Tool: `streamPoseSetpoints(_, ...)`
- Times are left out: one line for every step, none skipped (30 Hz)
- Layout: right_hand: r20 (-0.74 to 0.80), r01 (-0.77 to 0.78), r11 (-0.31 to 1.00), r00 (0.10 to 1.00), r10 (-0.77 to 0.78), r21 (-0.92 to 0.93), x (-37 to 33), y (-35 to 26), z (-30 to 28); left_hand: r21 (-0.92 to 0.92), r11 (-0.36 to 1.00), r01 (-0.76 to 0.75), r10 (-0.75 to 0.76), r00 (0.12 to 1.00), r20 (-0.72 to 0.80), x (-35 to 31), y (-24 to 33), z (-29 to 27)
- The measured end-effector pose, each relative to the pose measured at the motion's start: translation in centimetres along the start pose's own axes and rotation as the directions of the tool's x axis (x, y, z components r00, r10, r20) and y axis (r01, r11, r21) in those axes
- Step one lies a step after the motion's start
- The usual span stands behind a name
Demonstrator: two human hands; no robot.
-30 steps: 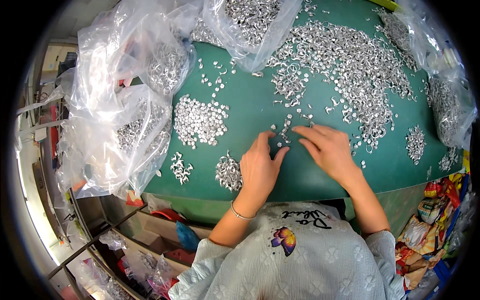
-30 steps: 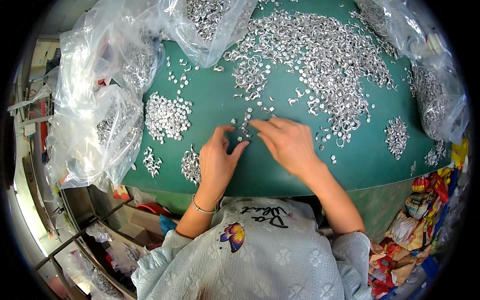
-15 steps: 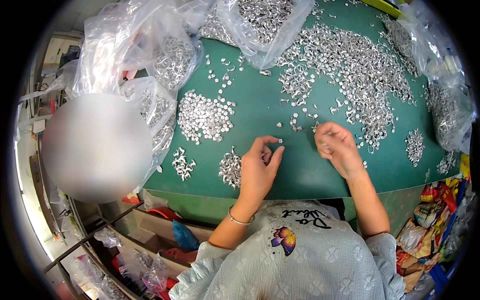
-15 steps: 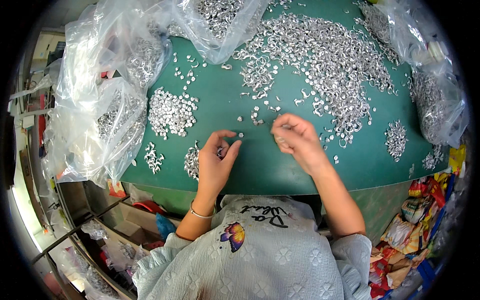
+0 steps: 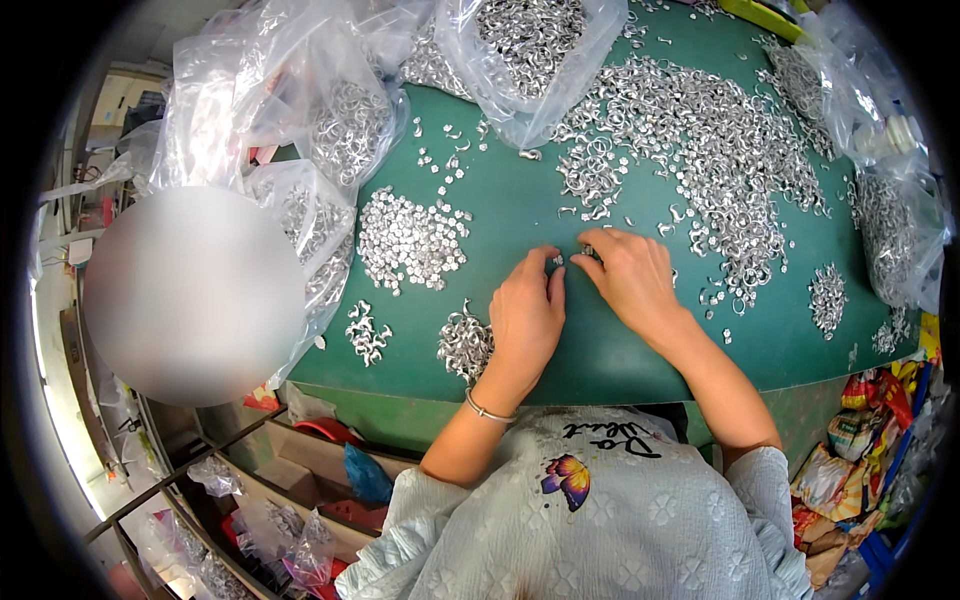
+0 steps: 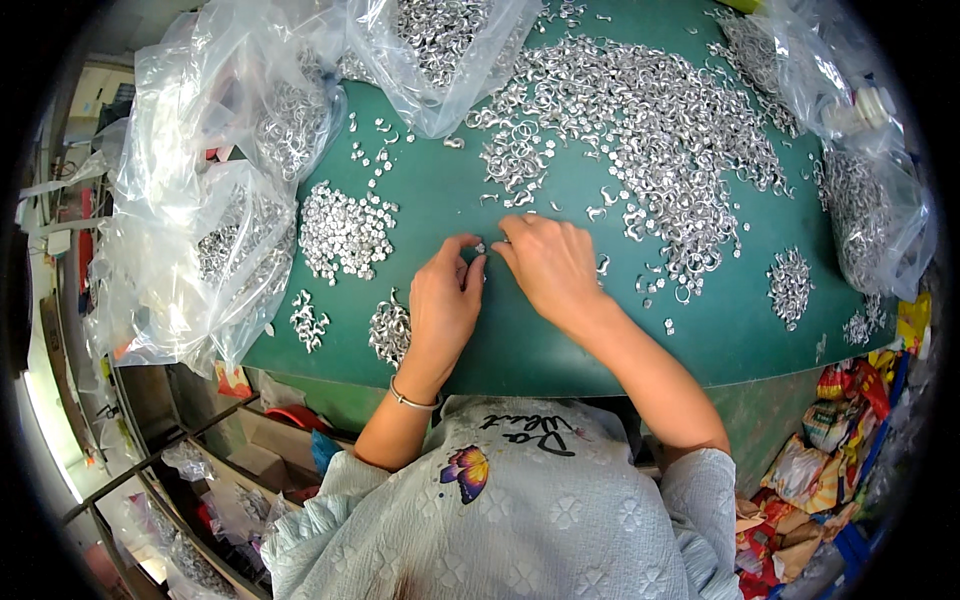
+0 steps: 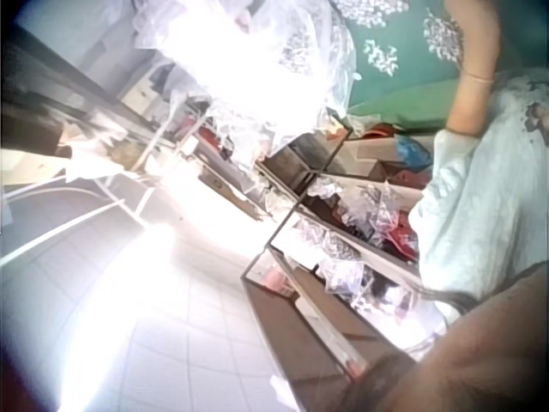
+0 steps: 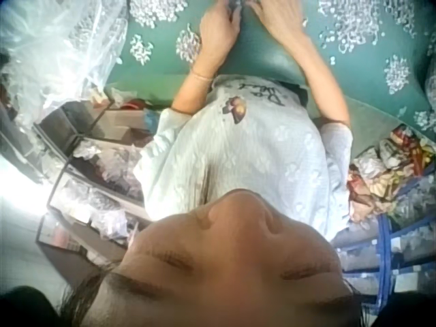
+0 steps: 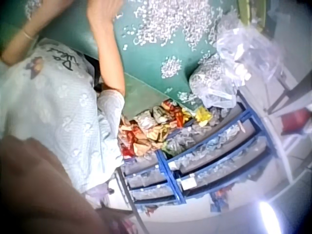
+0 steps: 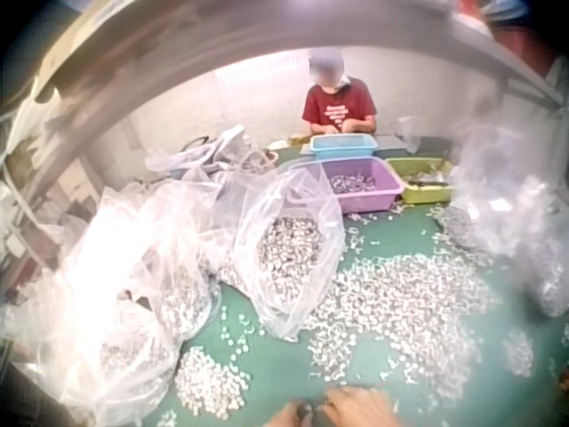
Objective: The person sorts through a large pile of small silver-colored decorative parts by hand on a green surface, picking up and separating individual pieces to form smaller groups.
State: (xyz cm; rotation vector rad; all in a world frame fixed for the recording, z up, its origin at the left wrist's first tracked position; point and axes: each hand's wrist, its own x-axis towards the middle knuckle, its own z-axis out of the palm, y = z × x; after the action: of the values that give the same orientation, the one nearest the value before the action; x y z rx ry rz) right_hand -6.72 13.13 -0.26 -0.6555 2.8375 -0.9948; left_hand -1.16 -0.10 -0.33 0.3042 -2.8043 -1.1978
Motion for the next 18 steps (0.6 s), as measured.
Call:
streamPoseSetpoints(0.010,-0.007,1.000,1.000,0.007,0.029,0.0,0.3,0.1,0.003,1.000,-0.006,0.006,1.000,-0.001,-0.1,0.0,0.0)
streamPoseSetpoints(0.021,-0.014,0.998,1.000,0.013,0.055,-0.1,0.6,0.0,0.004,1.000,-0.012,0.012,1.000,-0.001,-0.1,0.1,-0.1)
streamPoseSetpoints(0.003,-0.015,0.995,1.000,0.014,0.101,-0.2,0.7,-0.1,0.005,1.000,-0.019,0.019,1.000,-0.001,-0.2,0.2,-0.1)
streamPoseSetpoints(-0.015,-0.014,0.989,1.000,0.017,0.147,-0.3,0.8,-0.5,-0.005,1.000,-0.021,0.021,1.000,0.003,-0.2,0.2,-0.1)
streamPoseSetpoints(-0.034,-0.014,0.981,0.999,0.020,0.193,-0.5,1.0,-0.9,-0.016,1.000,-0.024,0.024,1.000,0.007,-0.4,0.2,-0.1)
streamPoseSetpoints(0.064,-0.187,0.881,0.982,0.177,0.435,-0.6,1.2,-1.7,-0.028,0.999,-0.026,0.026,1.000,0.008,-0.4,0.1,-0.2)
streamPoseSetpoints(0.197,-0.353,0.695,0.934,0.297,0.626,-0.7,1.6,-2.9,-0.016,1.000,0.006,-0.006,0.999,0.036,-0.4,0.1,-0.4)
streamPoseSetpoints(0.349,-0.493,0.442,0.861,0.370,0.750,-0.9,2.1,-3.8,-0.002,0.999,0.035,-0.035,0.997,0.063,-0.4,0.2,-0.6)
streamPoseSetpoints(0.405,-0.479,0.198,0.856,0.321,0.855,-1.2,2.6,-4.3,0.013,0.998,0.064,-0.065,0.994,0.091,-0.3,0.3,-0.8)
streamPoseSetpoints(0.449,-0.448,-0.063,0.856,0.258,0.892,-1.4,3.1,-4.7,0.017,0.998,0.065,-0.066,0.994,0.085,-0.2,0.3,-1.0)
streamPoseSetpoints(0.471,-0.399,-0.322,0.862,0.187,0.859,-1.5,3.4,-5.0,0.023,0.998,0.062,-0.063,0.995,0.080,0.2,0.3,-1.3)
streamPoseSetpoints(0.493,-0.409,-0.403,0.860,0.129,0.819,-1.6,3.9,-5.0,0.028,0.998,0.059,-0.061,0.995,0.075,0.6,0.3,-1.4)
streamPoseSetpoints(0.511,-0.421,-0.478,0.857,0.068,0.771,-1.5,4.5,-4.6,0.044,0.998,0.045,-0.048,0.996,0.070,1.1,0.6,-1.6)
streamPoseSetpoints(0.525,-0.435,-0.550,0.851,0.007,0.713,-1.2,4.9,-4.2,0.061,0.998,0.034,-0.039,0.997,0.067,1.7,1.0,-1.8)
streamPoseSetpoints(0.532,-0.449,-0.615,0.845,-0.055,0.649,-1.0,5.0,-4.0,0.077,0.997,0.024,-0.029,0.998,0.064,2.4,1.1,-1.9)
streamPoseSetpoints(0.540,-0.464,-0.497,0.841,0.011,0.733,-0.8,5.0,-4.2,0.094,0.995,-0.021,0.017,0.999,0.045,3.1,1.1,-1.5)
streamPoseSetpoints(0.535,-0.474,-0.368,0.841,0.080,0.800,0.0,4.0,-4.7,0.111,0.991,-0.070,0.067,0.997,0.028,4.1,1.0,-0.9)
streamPoseSetpoints(0.526,-0.490,-0.232,0.840,0.133,0.840,0.7,3.0,-4.9,0.139,0.985,-0.106,0.107,0.994,0.002,4.6,1.0,-0.6)
